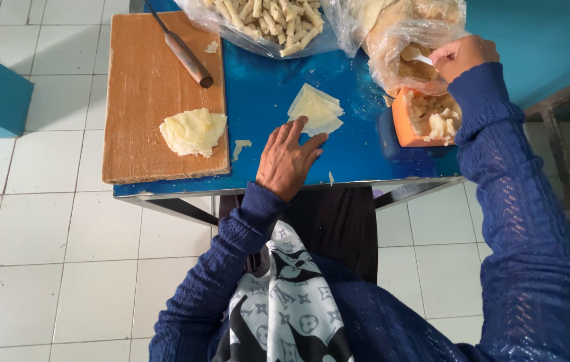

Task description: The person folds small square dough pieces in half by hand on a blue table and stacks the folded pieces in a pile. They occasionally use a spoon to scoop brown powder from a plastic bag and sprinkle it over the dough pieces before folding.

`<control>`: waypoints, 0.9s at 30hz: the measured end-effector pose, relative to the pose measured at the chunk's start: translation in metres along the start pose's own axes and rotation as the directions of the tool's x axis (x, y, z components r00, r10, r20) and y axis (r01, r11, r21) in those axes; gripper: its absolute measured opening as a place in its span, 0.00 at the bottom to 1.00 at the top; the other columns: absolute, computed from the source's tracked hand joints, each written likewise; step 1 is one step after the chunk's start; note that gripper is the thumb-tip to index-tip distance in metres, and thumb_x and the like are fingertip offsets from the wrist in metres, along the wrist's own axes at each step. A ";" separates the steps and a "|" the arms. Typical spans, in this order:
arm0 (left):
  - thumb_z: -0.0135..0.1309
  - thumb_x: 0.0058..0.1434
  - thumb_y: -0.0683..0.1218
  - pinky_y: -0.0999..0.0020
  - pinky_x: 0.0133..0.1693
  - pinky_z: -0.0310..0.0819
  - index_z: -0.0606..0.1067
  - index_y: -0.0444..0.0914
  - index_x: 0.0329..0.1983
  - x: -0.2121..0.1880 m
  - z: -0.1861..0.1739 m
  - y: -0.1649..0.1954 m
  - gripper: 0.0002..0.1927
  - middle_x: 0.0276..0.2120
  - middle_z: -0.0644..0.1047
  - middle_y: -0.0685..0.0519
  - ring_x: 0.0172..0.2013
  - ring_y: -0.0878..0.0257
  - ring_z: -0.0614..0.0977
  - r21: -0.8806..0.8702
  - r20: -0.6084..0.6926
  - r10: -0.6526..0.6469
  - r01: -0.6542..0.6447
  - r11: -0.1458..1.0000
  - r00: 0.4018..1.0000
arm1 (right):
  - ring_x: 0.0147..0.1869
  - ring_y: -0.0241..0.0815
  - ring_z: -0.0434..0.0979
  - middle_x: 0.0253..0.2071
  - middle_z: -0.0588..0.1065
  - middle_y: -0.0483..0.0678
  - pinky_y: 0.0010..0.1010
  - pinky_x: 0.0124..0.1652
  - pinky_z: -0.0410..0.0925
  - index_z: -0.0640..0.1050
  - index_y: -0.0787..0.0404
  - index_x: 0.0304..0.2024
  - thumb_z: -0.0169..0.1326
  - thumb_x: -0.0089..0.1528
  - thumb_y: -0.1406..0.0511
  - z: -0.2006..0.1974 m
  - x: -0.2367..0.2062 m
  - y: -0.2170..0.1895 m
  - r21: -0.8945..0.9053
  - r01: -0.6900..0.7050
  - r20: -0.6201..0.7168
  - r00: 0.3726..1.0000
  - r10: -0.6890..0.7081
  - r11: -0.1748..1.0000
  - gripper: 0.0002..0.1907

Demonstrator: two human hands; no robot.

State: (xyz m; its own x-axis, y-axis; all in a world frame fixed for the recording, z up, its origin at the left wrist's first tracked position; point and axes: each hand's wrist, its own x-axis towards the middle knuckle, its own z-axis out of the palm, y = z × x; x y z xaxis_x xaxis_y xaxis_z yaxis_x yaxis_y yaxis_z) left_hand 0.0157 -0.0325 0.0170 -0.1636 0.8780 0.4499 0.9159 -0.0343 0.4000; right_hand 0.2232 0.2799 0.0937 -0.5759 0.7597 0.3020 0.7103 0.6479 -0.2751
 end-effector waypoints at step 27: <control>0.66 0.55 0.45 0.54 0.43 0.69 0.72 0.32 0.44 0.015 0.014 -0.009 0.20 0.45 0.70 0.44 0.46 0.48 0.73 0.049 -0.256 -0.232 0.253 0.966 0.938 | 0.29 0.39 0.67 0.30 0.74 0.57 0.32 0.30 0.61 0.84 0.60 0.52 0.56 0.68 0.67 -0.011 -0.089 -0.058 0.421 -0.095 0.301 0.953 -0.040 0.902 0.11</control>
State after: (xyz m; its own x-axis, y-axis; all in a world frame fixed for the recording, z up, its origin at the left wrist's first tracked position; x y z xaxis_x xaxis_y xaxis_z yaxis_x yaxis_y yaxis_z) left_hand 0.0102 -0.0120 0.0089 -0.4602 0.7098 0.5333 0.8616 0.2120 0.4613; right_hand 0.2377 0.1739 0.0926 -0.6991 0.7146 0.0242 0.5251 0.5361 -0.6610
